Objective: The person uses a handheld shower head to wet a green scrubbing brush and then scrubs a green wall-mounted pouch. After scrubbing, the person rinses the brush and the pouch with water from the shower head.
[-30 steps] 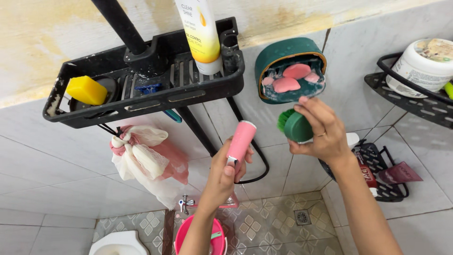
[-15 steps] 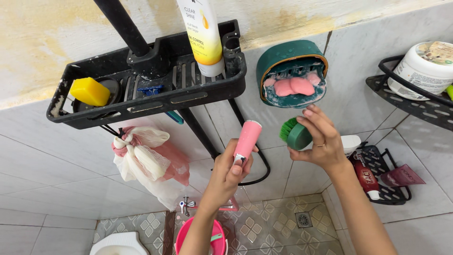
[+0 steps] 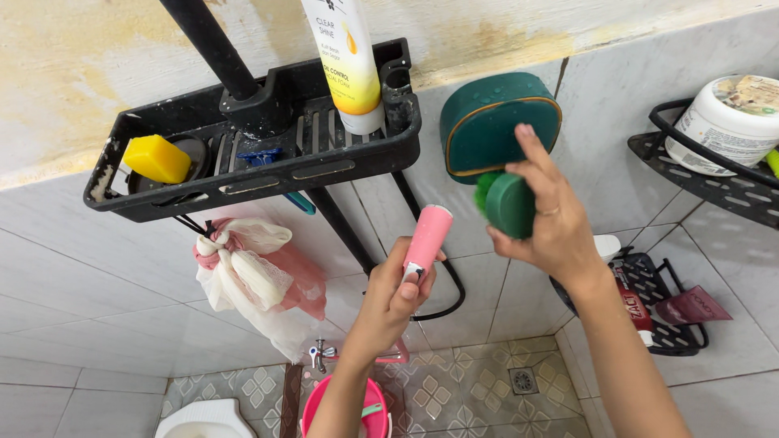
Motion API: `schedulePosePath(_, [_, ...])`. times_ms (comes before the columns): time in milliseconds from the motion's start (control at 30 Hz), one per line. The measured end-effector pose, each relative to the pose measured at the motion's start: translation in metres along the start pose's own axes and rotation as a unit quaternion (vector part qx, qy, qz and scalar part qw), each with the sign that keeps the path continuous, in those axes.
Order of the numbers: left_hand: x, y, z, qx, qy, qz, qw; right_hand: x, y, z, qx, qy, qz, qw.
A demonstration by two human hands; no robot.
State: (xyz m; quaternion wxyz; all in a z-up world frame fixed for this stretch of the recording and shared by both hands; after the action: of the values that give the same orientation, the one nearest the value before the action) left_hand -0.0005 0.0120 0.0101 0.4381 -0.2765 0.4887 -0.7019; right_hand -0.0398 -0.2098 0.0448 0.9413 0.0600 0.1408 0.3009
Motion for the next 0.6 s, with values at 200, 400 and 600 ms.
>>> schedulePosePath(200, [0.006, 0.005, 0.008, 0.005, -0.002, 0.033, 0.999, -0.006, -0.028, -0.036, 0.117, -0.082, 0.063, 0.988])
schedulePosePath(400, [0.023, 0.012, 0.020, 0.042, 0.019, 0.068, 0.997, -0.004, -0.043, -0.087, 0.211, -0.223, -0.130, 0.943])
schedulePosePath(600, [0.030, 0.014, 0.017, 0.035, 0.017, 0.079, 0.996, 0.034, -0.042, -0.059, 0.161, -0.212, -0.221, 0.938])
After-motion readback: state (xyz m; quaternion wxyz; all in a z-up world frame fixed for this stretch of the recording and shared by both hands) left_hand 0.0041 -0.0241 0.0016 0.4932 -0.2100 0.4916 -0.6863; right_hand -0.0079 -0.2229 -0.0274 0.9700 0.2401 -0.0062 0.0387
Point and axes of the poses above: each hand's wrist, its own z-axis towards the middle knuckle, its own x-axis out of the palm, y = z × x, the point moved 5 cm from there along z, towards the middle knuckle, and after that the axes turned 13 degrees about -y, right-handed, at the moved point
